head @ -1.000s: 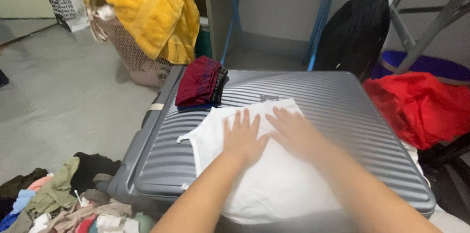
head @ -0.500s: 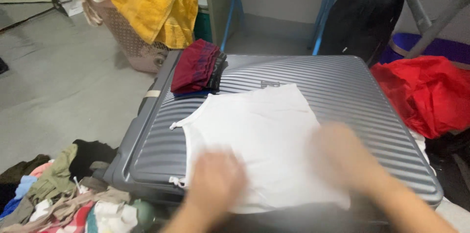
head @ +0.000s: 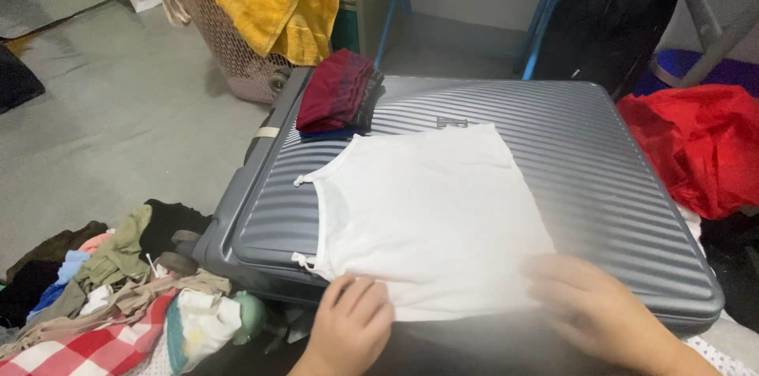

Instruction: The person folds clothes and personal items by hand, using the lid of a suitcase as a work surface.

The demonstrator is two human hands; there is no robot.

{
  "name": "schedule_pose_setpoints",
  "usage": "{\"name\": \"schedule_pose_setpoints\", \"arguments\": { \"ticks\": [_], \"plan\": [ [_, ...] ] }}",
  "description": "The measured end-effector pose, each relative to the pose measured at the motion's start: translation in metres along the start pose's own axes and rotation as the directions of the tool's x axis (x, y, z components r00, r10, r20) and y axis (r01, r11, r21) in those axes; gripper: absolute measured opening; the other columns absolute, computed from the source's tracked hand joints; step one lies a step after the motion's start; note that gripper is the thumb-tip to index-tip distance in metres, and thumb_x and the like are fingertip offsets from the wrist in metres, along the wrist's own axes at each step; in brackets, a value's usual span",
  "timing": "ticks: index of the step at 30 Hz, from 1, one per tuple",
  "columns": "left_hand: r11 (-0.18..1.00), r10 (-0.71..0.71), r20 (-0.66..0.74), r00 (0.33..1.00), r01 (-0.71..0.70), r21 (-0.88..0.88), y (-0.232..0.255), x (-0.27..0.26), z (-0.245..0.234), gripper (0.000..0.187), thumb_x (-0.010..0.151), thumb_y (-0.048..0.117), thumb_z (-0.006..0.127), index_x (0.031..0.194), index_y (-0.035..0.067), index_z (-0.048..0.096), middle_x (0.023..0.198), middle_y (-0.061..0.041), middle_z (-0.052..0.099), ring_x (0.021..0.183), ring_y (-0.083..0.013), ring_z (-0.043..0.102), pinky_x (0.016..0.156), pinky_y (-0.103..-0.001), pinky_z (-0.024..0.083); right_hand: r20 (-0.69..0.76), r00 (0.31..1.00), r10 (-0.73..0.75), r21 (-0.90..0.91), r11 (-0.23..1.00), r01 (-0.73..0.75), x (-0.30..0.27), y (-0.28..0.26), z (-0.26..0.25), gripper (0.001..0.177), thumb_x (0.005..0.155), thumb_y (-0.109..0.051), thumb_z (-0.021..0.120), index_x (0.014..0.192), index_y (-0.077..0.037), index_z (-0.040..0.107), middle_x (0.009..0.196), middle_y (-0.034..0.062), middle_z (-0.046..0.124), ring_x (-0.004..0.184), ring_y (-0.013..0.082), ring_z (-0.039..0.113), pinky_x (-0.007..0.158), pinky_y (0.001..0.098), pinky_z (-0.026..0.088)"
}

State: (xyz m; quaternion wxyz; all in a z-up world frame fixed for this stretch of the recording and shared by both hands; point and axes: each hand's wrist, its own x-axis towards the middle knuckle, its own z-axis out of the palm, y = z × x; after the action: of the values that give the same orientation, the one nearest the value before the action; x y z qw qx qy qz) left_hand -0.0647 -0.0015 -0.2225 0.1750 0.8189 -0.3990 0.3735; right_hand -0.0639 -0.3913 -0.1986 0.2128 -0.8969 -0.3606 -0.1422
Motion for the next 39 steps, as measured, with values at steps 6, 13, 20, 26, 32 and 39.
{"name": "schedule_pose_setpoints", "arguments": {
  "ticks": [6, 13, 20, 26, 32, 39],
  "plan": [
    [0.829, -0.447, 0.120, 0.886, 0.461, -0.317, -0.013, 0.007, -0.031, 0.011, 0.071, 0.006, 0.068, 0.082, 0.009, 0.066, 0.080, -0.007, 0.066, 0.086, -0.0276, 0.066, 0.083, -0.040, 0.050, 0.144, 0.954, 0.263, 0.421, 0.856, -0.300, 0.003, 0.029, -0.012, 0.024, 0.078, -0.004, 0.072, 0.101, -0.008, 0.079, 0.119, 0.0088, 0.077, 0.110, 0.0242, 0.070, 0.095, 0.0368, 0.057],
    [0.331, -0.801, 0.332, 0.498, 0.831, -0.448, -0.066, 0.069, -0.015, 0.027, 0.084, 0.004, 0.053, 0.109, 0.006, 0.064, 0.094, -0.015, 0.069, 0.083, -0.0337, 0.067, 0.075, -0.038, 0.053, 0.129, 0.511, 0.850, 0.650, 0.317, -0.691, 0.104, 0.016, -0.016, 0.040, 0.094, -0.010, 0.065, 0.134, -0.008, 0.065, 0.120, 0.0197, 0.070, 0.100, 0.0259, 0.065, 0.081, 0.0400, 0.052],
    [0.674, -0.726, 0.125, 0.676, 0.736, -0.064, -0.071, 0.076, 0.017, 0.026, 0.093, 0.005, 0.053, 0.118, 0.008, 0.061, 0.111, -0.017, 0.066, 0.093, -0.0402, 0.066, 0.078, -0.049, 0.052, -0.226, 0.625, 0.747, 0.378, 0.659, -0.650, 0.127, 0.013, 0.012, 0.043, 0.091, -0.020, 0.067, 0.132, -0.007, 0.059, 0.115, 0.0170, 0.072, 0.104, 0.0247, 0.068, 0.089, 0.0364, 0.052],
    [0.726, -0.680, 0.326, 0.657, 0.664, 0.179, -0.072, 0.082, 0.003, 0.029, 0.088, 0.008, 0.059, 0.117, 0.009, 0.058, 0.111, -0.014, 0.061, 0.089, -0.0398, 0.065, 0.072, -0.052, 0.054, -0.263, 0.758, 0.597, -0.065, 0.773, -0.631, 0.127, 0.003, 0.004, 0.046, 0.088, -0.019, 0.066, 0.131, -0.005, 0.060, 0.116, 0.0225, 0.069, 0.106, 0.0391, 0.066, 0.091, 0.0470, 0.050],
    [0.861, -0.509, 0.147, 0.848, 0.496, 0.114, -0.089, 0.099, 0.007, 0.032, 0.076, 0.011, 0.069, 0.108, 0.009, 0.066, 0.104, -0.012, 0.064, 0.098, -0.0360, 0.063, 0.078, -0.051, 0.050, -0.110, 0.794, 0.597, 0.026, 0.801, -0.599, 0.152, 0.047, -0.017, 0.048, 0.081, -0.028, 0.071, 0.122, -0.003, 0.070, 0.104, 0.0209, 0.075, 0.092, 0.0360, 0.073, 0.082, 0.0446, 0.057],
    [0.814, -0.580, 0.250, 0.775, 0.537, 0.222, -0.143, 0.154, 0.075, 0.030, 0.078, 0.008, 0.066, 0.109, 0.005, 0.065, 0.111, -0.013, 0.062, 0.105, -0.0367, 0.058, 0.083, -0.049, 0.050, -0.101, 0.434, 0.895, 0.102, 0.443, -0.891, 0.215, 0.094, 0.003, 0.046, 0.084, -0.032, 0.078, 0.119, -0.004, 0.073, 0.112, 0.0199, 0.071, 0.096, 0.0321, 0.072, 0.081, 0.0427, 0.058]
  ]
}}
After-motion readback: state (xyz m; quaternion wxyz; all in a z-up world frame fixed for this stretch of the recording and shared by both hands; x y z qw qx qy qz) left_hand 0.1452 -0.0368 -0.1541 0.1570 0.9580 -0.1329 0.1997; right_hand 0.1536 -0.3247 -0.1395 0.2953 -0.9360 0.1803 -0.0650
